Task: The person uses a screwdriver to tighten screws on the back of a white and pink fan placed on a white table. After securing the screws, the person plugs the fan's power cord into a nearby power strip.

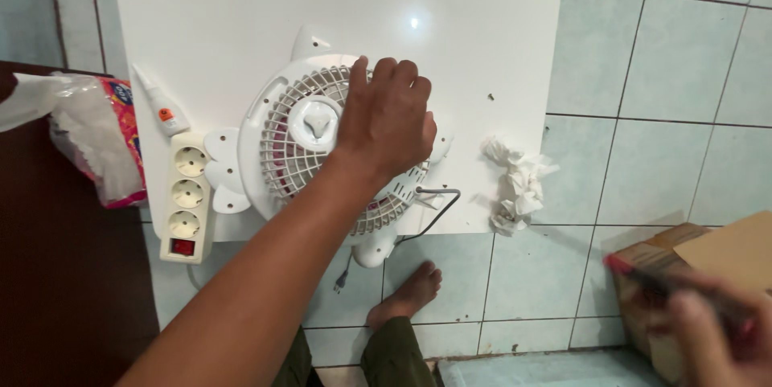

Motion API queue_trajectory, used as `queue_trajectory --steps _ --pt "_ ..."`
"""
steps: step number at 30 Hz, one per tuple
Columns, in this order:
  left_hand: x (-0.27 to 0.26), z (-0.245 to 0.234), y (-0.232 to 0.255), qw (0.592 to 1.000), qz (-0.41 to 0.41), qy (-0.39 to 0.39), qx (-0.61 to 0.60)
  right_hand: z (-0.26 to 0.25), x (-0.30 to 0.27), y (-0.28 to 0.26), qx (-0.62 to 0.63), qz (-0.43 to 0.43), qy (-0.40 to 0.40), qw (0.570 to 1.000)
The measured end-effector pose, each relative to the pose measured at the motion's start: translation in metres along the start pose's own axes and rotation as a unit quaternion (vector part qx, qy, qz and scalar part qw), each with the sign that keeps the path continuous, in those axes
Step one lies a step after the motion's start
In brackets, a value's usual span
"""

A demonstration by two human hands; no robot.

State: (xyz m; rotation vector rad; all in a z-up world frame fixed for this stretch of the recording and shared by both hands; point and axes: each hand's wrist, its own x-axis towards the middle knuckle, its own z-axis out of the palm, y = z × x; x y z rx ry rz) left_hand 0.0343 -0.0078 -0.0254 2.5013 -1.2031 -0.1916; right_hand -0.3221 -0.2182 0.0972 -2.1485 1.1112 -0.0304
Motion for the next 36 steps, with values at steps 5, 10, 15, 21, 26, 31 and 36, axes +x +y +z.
queue_trajectory --steps 5,10,15,21,26,31,36 --pt "-0.006 -0.012 -0.002 0.999 0.028 0.007 -0.025 0.011 -0.053 0.098 0.082 0.194 -0.163 0.964" --pt "-0.057 -0.044 0.005 0.98 -0.014 0.175 -0.094 0.043 -0.09 0.085 0.084 0.167 -0.105 0.977" --pt "-0.185 -0.063 0.022 0.929 -0.224 0.241 -0.171 0.048 -0.084 0.061 0.084 0.21 -0.106 0.968" --pt "-0.254 0.01 0.014 0.602 -0.635 0.125 -0.468 0.042 -0.077 0.069 0.094 0.229 -0.128 0.96" --pt "-0.235 0.043 0.012 0.532 -0.591 0.175 -0.581 0.038 -0.092 0.083 0.093 0.182 -0.1 0.974" --pt "-0.196 0.02 0.002 0.59 -0.628 0.102 -0.497 0.041 -0.102 0.093 0.112 0.22 -0.081 0.966" --pt "-0.165 -0.011 -0.007 0.615 -0.637 0.015 -0.465 0.044 -0.103 0.115 0.201 0.207 -0.101 0.952"
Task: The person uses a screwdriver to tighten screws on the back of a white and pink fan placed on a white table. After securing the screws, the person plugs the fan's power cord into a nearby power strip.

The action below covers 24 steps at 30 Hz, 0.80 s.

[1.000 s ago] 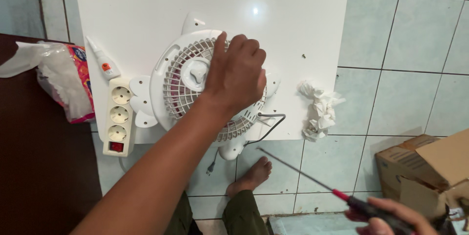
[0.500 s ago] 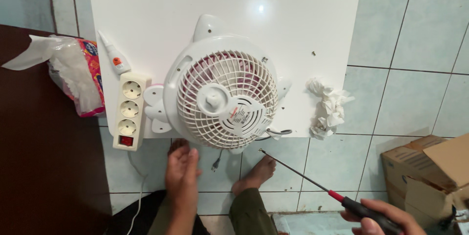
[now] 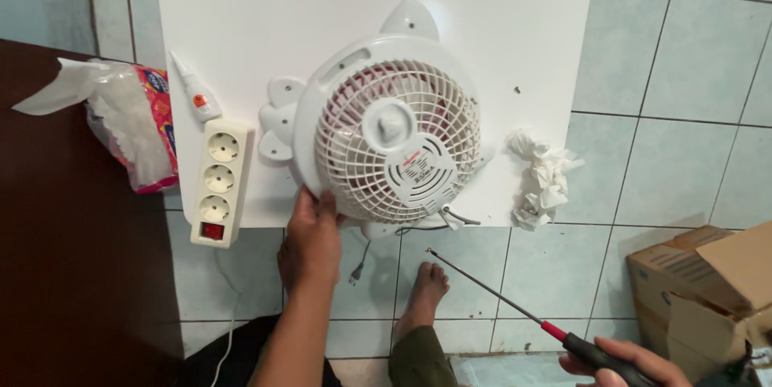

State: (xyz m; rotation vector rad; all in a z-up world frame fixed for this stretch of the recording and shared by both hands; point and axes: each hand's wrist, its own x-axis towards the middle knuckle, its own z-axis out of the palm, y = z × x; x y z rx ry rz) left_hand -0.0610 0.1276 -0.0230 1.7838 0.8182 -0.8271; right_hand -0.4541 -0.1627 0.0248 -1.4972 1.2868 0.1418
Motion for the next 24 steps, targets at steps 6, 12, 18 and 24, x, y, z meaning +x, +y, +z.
queue_trajectory --steps 6,12,18,24 --pt "0.013 -0.002 -0.011 0.992 0.093 -0.055 -0.065 -0.017 0.004 0.02 -0.034 0.027 0.016 0.999" --pt "0.021 0.007 -0.015 0.989 0.107 -0.048 -0.09 -0.029 0.02 0.026 0.015 -0.006 -0.061 0.998" --pt "0.042 0.014 -0.043 0.954 0.174 -0.079 -0.232 0.011 0.015 -0.029 -0.049 -0.009 -0.015 0.999" --pt "0.034 0.012 -0.088 0.934 0.022 -0.143 -0.327 0.057 0.0 -0.073 -0.093 -0.026 0.02 0.995"
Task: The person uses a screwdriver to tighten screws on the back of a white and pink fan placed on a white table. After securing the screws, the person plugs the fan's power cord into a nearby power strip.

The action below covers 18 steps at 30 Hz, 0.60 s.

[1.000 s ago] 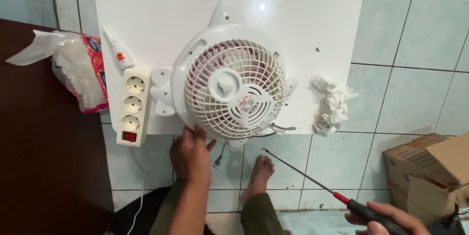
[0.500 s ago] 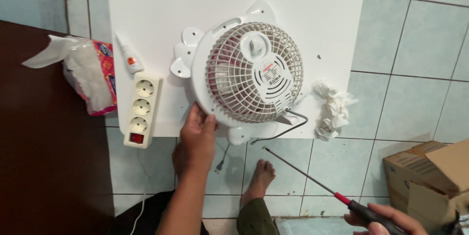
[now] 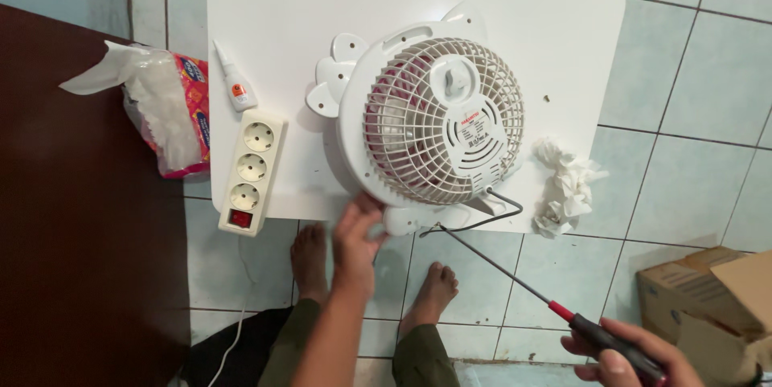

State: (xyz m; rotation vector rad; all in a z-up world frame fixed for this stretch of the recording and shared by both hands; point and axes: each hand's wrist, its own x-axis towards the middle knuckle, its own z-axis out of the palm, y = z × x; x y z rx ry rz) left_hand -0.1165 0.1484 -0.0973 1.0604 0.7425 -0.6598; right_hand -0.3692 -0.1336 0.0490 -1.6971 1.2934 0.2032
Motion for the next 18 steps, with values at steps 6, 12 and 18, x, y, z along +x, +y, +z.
queue_trajectory --steps 6,12,18 --pt "-0.028 0.013 -0.012 0.996 -0.046 -0.037 0.065 0.038 -0.014 -0.009 0.047 -0.081 0.012 0.996" --pt "-0.032 0.022 -0.013 0.998 -0.011 -0.024 0.058 0.06 -0.016 -0.011 0.068 -0.08 0.026 0.994" --pt "-0.039 0.031 -0.003 0.997 -0.025 -0.008 0.075 0.068 -0.012 -0.017 0.075 -0.097 -0.01 0.992"
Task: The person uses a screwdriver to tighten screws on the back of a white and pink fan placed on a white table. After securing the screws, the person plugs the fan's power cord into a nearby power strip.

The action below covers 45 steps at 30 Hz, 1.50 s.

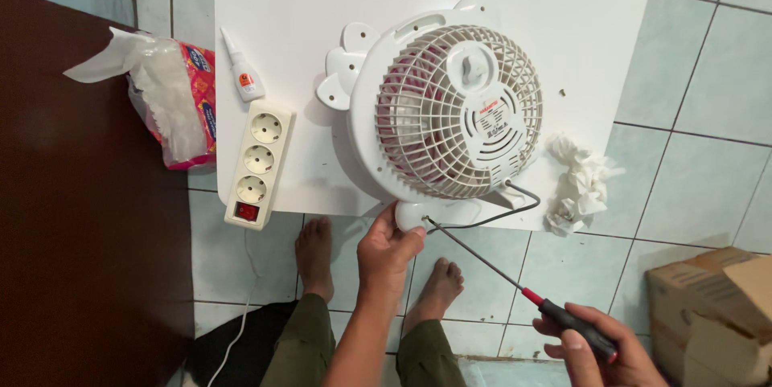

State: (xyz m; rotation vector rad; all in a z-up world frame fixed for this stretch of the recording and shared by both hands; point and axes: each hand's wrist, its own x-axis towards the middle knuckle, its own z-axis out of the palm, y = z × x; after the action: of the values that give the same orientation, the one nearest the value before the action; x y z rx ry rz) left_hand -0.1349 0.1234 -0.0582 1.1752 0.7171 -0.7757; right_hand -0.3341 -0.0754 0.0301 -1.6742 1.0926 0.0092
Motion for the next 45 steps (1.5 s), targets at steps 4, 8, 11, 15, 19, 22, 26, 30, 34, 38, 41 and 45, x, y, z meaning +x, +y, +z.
queue_trajectory --steps 4,8,11,15,19,22,26,30,34,38,41,45 --pt "-0.001 0.006 0.006 0.998 -0.043 0.038 0.032 0.009 -0.004 -0.006 -0.02 0.009 0.015 1.0" --pt "0.0 0.008 0.007 0.996 -0.057 0.055 0.029 0.012 -0.005 -0.008 -0.029 0.01 0.017 0.999" --pt "0.0 0.009 0.007 0.996 -0.053 0.061 0.028 0.013 -0.005 -0.006 -0.028 0.027 0.025 0.999" --pt "-0.003 0.009 0.011 0.996 -0.067 0.056 0.034 0.009 -0.005 -0.007 -0.018 0.021 0.017 0.999" --pt "-0.005 0.012 0.014 0.996 -0.049 0.061 0.041 0.009 -0.003 -0.012 -0.032 0.043 0.027 0.998" --pt "-0.003 0.012 0.01 0.997 -0.027 0.063 0.047 0.009 -0.002 -0.014 -0.031 0.038 0.027 0.998" --pt "0.0 0.012 0.004 0.996 -0.024 0.078 0.039 0.011 -0.002 -0.015 -0.034 0.037 0.024 0.998" --pt "0.002 0.011 -0.002 0.995 0.007 0.087 0.039 0.009 -0.005 -0.014 -0.043 0.051 0.022 0.998" --pt "0.006 0.011 -0.006 0.995 0.031 0.093 0.02 0.005 -0.004 -0.007 -0.03 0.018 0.011 0.999" --pt "0.006 0.01 -0.005 0.994 0.034 0.091 0.044 0.006 -0.005 -0.005 -0.027 0.027 0.029 0.999" --pt "0.005 0.01 -0.003 0.996 0.024 0.086 0.018 0.009 -0.001 -0.006 -0.038 0.02 0.023 0.999" --pt "0.004 0.009 -0.003 0.996 0.042 0.076 0.017 0.012 -0.001 -0.01 -0.026 0.019 0.023 0.999"
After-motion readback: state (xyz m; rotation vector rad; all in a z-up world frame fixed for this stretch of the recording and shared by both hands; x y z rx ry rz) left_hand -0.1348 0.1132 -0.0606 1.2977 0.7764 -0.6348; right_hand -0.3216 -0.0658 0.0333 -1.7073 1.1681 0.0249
